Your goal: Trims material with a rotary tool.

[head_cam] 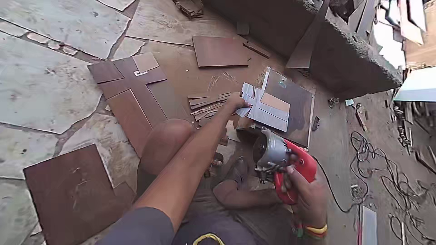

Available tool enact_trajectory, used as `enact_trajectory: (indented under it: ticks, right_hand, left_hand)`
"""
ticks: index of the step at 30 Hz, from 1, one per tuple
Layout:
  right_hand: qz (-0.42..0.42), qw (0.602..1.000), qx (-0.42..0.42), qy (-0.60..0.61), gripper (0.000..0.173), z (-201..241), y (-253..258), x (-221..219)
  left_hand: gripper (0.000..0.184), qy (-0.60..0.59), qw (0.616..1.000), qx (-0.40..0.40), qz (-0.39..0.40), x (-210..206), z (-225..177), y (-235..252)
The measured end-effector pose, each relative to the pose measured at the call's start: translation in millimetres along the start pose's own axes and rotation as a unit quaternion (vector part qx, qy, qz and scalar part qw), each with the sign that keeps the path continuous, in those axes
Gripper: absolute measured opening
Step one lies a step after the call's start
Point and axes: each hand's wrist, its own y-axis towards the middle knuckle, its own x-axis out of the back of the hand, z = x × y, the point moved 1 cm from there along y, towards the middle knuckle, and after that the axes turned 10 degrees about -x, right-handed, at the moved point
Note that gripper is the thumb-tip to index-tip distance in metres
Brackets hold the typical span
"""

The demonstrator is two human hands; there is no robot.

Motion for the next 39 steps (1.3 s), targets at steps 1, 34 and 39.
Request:
enact_trajectory:
  ticks: [1, 34, 39]
  right_hand:
    - [-0.005, 1.0, -0.001, 0.012, 0.038, 1.3, 2.6, -2.7]
    - [0.043, 0.998, -0.014, 0.046, 0.098, -70.7, 67.9, -43.5]
    - [0.035, 0.999, -0.022, 0.019, 0.074, -63.5, 69.1, -44.0]
  left_hand:
    - [0.056, 0.006, 1.0, 0.001, 0.005, 7.0, -2.3, 4.7]
    - [0.101, 0.069, 0.994, 0.023, 0.079, 32.4, -21.8, -7.5]
    - [0.092, 0.065, 0.996, 0.009, 0.057, 25.2, -11.7, 5.9]
